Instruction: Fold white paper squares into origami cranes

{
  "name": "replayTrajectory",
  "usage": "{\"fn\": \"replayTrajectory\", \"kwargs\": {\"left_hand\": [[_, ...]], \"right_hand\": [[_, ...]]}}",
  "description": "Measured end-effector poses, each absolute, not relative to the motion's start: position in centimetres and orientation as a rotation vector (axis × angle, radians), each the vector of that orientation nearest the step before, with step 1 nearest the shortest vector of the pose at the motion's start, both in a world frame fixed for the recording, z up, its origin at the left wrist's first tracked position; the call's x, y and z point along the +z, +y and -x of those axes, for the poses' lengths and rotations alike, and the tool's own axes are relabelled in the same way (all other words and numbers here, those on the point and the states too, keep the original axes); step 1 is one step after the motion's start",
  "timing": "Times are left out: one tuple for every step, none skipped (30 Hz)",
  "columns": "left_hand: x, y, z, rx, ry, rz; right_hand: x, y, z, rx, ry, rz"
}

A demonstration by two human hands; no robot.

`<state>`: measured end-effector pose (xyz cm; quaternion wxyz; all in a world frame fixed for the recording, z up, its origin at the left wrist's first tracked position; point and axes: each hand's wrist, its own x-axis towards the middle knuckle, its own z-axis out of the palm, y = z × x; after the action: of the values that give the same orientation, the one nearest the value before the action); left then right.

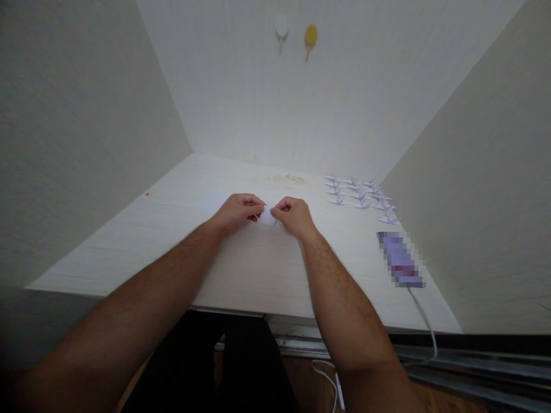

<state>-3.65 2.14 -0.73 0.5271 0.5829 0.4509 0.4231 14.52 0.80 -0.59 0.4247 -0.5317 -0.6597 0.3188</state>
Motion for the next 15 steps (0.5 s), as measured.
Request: {"fn": "replayTrajectory", "kwargs": {"left_hand": [[-0.72,2.13,3.63,1.008,1.081,-1.399],[-0.69,2.11,3.61,1.004,1.082,-1.403],[-0.67,2.09,3.59,1.002,1.082,-1.407],[-0.64,2.05,3.58,1.0,1.081,-1.413],[-0.61,2.01,3.56,0.999,1.08,-1.419],[-0.58,1.97,3.55,0.998,1.079,-1.426],[-0.54,1.93,3.54,0.996,1.08,-1.433],[-0.49,1.89,3.53,0.994,1.085,-1.438],[-0.43,1.84,3.53,0.99,1.09,-1.441],[-0.37,1.8,3.52,0.987,1.094,-1.443],[-0.32,1.77,3.52,0.984,1.097,-1.446],[-0.28,1.75,3.52,0.98,1.097,-1.45],[-0.25,1.74,3.52,0.978,1.095,-1.452],[-0.25,1.74,3.52,0.977,1.092,-1.456],[-0.27,1.76,3.53,0.978,1.091,-1.46]], "right_hand": [[-0.55,0.78,-14.47,0.785,-1.648,1.325],[-0.51,0.75,-14.43,0.773,-1.646,1.321],[-0.47,0.72,-14.4,0.763,-1.647,1.319],[-0.42,0.7,-14.38,0.755,-1.65,1.321],[-0.39,0.68,-14.37,0.748,-1.654,1.327],[-0.36,0.67,-14.37,0.74,-1.659,1.333],[-0.33,0.66,-14.37,0.736,-1.664,1.338],[-0.3,0.64,-14.37,0.735,-1.669,1.34],[-0.28,0.63,-14.38,0.735,-1.67,1.342],[-0.27,0.62,-14.38,0.736,-1.669,1.343],[-0.26,0.61,-14.37,0.737,-1.67,1.344],[-0.25,0.61,-14.37,0.737,-1.671,1.346],[-0.25,0.62,-14.36,0.736,-1.672,1.349],[-0.25,0.63,-14.35,0.733,-1.671,1.352],[-0.26,0.65,-14.34,0.729,-1.671,1.356]]}}
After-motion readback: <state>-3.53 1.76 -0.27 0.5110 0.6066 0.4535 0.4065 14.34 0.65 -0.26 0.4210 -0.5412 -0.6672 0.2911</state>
